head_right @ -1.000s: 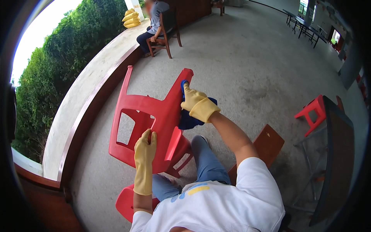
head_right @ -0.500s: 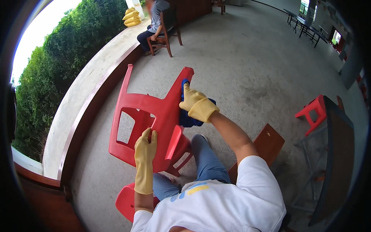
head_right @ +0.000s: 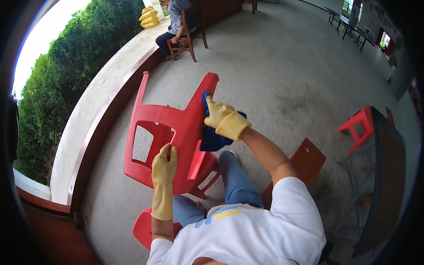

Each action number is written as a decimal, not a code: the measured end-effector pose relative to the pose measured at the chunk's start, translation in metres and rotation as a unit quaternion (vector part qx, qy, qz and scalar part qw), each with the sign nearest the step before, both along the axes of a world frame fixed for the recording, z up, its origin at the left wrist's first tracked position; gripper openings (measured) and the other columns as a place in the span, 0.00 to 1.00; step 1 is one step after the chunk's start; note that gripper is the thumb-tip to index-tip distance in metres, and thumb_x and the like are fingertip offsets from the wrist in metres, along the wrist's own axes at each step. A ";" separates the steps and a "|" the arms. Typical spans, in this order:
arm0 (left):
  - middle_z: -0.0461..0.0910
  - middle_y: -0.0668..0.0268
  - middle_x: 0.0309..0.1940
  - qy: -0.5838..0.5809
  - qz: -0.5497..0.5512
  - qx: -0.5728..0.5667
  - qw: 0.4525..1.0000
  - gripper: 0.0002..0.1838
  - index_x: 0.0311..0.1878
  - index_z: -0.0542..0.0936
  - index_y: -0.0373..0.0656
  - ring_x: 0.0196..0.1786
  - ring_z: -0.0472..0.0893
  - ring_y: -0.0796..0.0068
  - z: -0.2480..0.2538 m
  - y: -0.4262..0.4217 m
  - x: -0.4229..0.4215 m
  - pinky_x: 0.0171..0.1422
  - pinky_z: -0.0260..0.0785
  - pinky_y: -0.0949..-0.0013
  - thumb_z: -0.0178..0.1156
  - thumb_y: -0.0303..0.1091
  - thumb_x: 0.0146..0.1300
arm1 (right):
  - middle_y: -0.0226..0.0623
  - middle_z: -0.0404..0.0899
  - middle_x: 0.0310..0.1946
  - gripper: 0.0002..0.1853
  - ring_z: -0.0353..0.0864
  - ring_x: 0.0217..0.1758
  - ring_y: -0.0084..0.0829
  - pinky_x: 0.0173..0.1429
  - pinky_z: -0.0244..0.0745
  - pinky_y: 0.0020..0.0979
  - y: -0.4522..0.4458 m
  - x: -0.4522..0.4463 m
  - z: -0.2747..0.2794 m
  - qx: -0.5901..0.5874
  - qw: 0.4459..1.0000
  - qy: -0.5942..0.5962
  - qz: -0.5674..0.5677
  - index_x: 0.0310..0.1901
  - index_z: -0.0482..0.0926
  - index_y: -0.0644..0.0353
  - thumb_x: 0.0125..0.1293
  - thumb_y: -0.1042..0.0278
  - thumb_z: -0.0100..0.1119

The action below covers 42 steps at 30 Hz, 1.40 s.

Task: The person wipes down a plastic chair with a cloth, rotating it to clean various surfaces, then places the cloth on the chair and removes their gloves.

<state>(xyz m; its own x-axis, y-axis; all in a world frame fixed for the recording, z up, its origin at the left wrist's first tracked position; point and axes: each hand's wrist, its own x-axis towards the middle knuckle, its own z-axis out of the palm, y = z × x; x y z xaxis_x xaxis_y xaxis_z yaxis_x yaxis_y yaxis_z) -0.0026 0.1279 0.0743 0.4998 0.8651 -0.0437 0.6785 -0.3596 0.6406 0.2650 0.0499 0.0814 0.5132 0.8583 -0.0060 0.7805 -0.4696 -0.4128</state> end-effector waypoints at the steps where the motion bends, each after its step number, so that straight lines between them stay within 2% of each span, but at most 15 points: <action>1: 0.89 0.46 0.49 0.002 -0.005 0.028 1.000 0.27 0.66 0.83 0.42 0.56 0.88 0.46 -0.004 0.000 -0.002 0.63 0.78 0.51 0.59 0.53 0.77 | 0.61 0.87 0.50 0.53 0.89 0.53 0.53 0.63 0.83 0.47 0.004 0.005 -0.001 0.011 1.000 -0.005 -0.015 0.83 0.49 0.72 0.61 0.60 0.63; 3: 0.89 0.46 0.49 0.002 -0.012 0.088 0.996 0.27 0.66 0.83 0.42 0.56 0.88 0.47 -0.012 0.002 -0.001 0.63 0.78 0.51 0.59 0.53 0.77 | 0.60 0.87 0.50 0.53 0.90 0.53 0.53 0.63 0.83 0.47 0.013 0.016 -0.003 0.038 0.998 -0.019 -0.041 0.84 0.49 0.72 0.61 0.60 0.63; 6: 0.89 0.45 0.49 -0.002 -0.010 0.060 0.998 0.27 0.67 0.83 0.42 0.56 0.88 0.47 -0.011 0.003 -0.002 0.62 0.79 0.52 0.59 0.53 0.77 | 0.60 0.87 0.50 0.53 0.90 0.53 0.54 0.63 0.83 0.48 0.014 0.007 -0.007 0.032 0.998 -0.041 -0.028 0.84 0.50 0.70 0.61 0.60 0.63; 10: 0.89 0.45 0.48 0.014 -0.013 0.056 0.998 0.27 0.67 0.83 0.41 0.56 0.88 0.47 -0.005 0.000 -0.001 0.62 0.79 0.53 0.59 0.53 0.77 | 0.63 0.86 0.48 0.53 0.90 0.50 0.53 0.57 0.85 0.49 -0.002 -0.030 -0.004 -0.051 0.994 -0.047 0.081 0.83 0.50 0.74 0.60 0.59 0.65; 15: 0.89 0.45 0.46 -0.014 -0.025 0.077 0.997 0.27 0.67 0.83 0.41 0.53 0.89 0.47 -0.015 0.003 -0.005 0.60 0.79 0.53 0.60 0.53 0.77 | 0.59 0.87 0.49 0.49 0.89 0.51 0.54 0.60 0.84 0.50 0.005 0.008 -0.008 0.019 0.997 -0.078 0.018 0.84 0.57 0.59 0.60 0.59 0.63; 16: 0.89 0.45 0.45 -0.011 -0.024 0.074 0.997 0.27 0.66 0.83 0.41 0.52 0.89 0.47 -0.013 0.003 -0.004 0.60 0.79 0.53 0.60 0.53 0.77 | 0.58 0.87 0.52 0.45 0.88 0.54 0.55 0.62 0.82 0.50 0.005 0.020 0.002 0.024 0.997 -0.068 -0.004 0.82 0.63 0.56 0.62 0.60 0.63; 18: 0.89 0.46 0.43 -0.002 -0.022 0.065 0.998 0.27 0.66 0.83 0.41 0.50 0.89 0.47 -0.007 -0.004 -0.005 0.58 0.79 0.52 0.60 0.53 0.77 | 0.58 0.87 0.52 0.42 0.87 0.56 0.56 0.64 0.81 0.49 0.014 0.052 -0.001 0.101 0.990 -0.098 -0.021 0.80 0.67 0.57 0.63 0.60 0.62; 20: 0.89 0.46 0.42 -0.028 -0.025 0.087 0.996 0.27 0.66 0.83 0.41 0.49 0.89 0.47 -0.019 -0.003 -0.006 0.58 0.79 0.52 0.60 0.53 0.77 | 0.60 0.86 0.56 0.40 0.86 0.59 0.57 0.67 0.80 0.47 0.007 0.061 0.027 0.046 0.995 -0.045 -0.074 0.79 0.68 0.57 0.63 0.61 0.62; 25: 0.89 0.46 0.44 0.003 -0.022 0.064 0.998 0.28 0.66 0.83 0.42 0.51 0.89 0.46 -0.009 -0.003 -0.003 0.60 0.79 0.52 0.59 0.54 0.77 | 0.63 0.82 0.61 0.42 0.83 0.64 0.56 0.70 0.78 0.47 0.010 0.051 0.021 0.066 0.997 -0.025 -0.034 0.80 0.66 0.61 0.62 0.61 0.62; 28: 0.89 0.45 0.46 0.014 -0.019 0.055 0.998 0.28 0.67 0.83 0.42 0.53 0.89 0.46 -0.006 0.001 -0.001 0.61 0.79 0.52 0.58 0.54 0.77 | 0.63 0.82 0.60 0.43 0.85 0.61 0.56 0.68 0.80 0.47 0.011 0.028 -0.011 0.096 0.991 -0.076 0.059 0.79 0.65 0.66 0.61 0.63 0.61; 30: 0.89 0.45 0.47 0.011 -0.019 0.059 0.998 0.28 0.67 0.83 0.42 0.53 0.89 0.46 -0.011 0.003 -0.001 0.61 0.79 0.52 0.58 0.54 0.77 | 0.60 0.85 0.56 0.43 0.88 0.56 0.55 0.65 0.82 0.48 0.000 -0.009 -0.015 0.092 0.990 -0.053 0.092 0.81 0.65 0.59 0.62 0.64 0.61; 32: 0.89 0.45 0.48 0.009 -0.018 0.059 0.998 0.28 0.67 0.83 0.42 0.54 0.89 0.46 -0.010 0.004 -0.001 0.61 0.79 0.52 0.58 0.54 0.77 | 0.59 0.86 0.55 0.44 0.89 0.55 0.54 0.63 0.83 0.49 -0.003 -0.045 -0.017 0.022 0.990 -0.073 0.116 0.80 0.66 0.62 0.60 0.62 0.64; 35: 0.89 0.45 0.45 -0.003 -0.022 0.075 0.997 0.27 0.65 0.83 0.41 0.51 0.88 0.45 -0.012 0.002 -0.004 0.59 0.79 0.51 0.58 0.54 0.77 | 0.55 0.88 0.50 0.43 0.90 0.51 0.52 0.59 0.86 0.48 -0.020 -0.089 -0.007 -0.039 0.984 -0.047 0.165 0.81 0.68 0.48 0.61 0.59 0.68; 37: 0.89 0.47 0.38 -0.027 -0.026 0.117 0.992 0.26 0.63 0.84 0.41 0.45 0.89 0.45 -0.023 0.003 -0.004 0.54 0.79 0.49 0.58 0.53 0.78 | 0.54 0.88 0.50 0.42 0.91 0.50 0.52 0.58 0.86 0.48 -0.019 -0.079 -0.011 -0.004 0.983 -0.043 0.176 0.80 0.69 0.48 0.61 0.60 0.68; 42: 0.89 0.45 0.45 0.000 -0.022 0.072 0.997 0.27 0.65 0.83 0.41 0.51 0.89 0.46 -0.012 -0.002 -0.005 0.59 0.79 0.51 0.59 0.54 0.77 | 0.55 0.87 0.54 0.42 0.90 0.51 0.53 0.58 0.86 0.47 -0.004 -0.018 -0.001 0.049 0.995 -0.039 0.076 0.80 0.70 0.51 0.60 0.65 0.66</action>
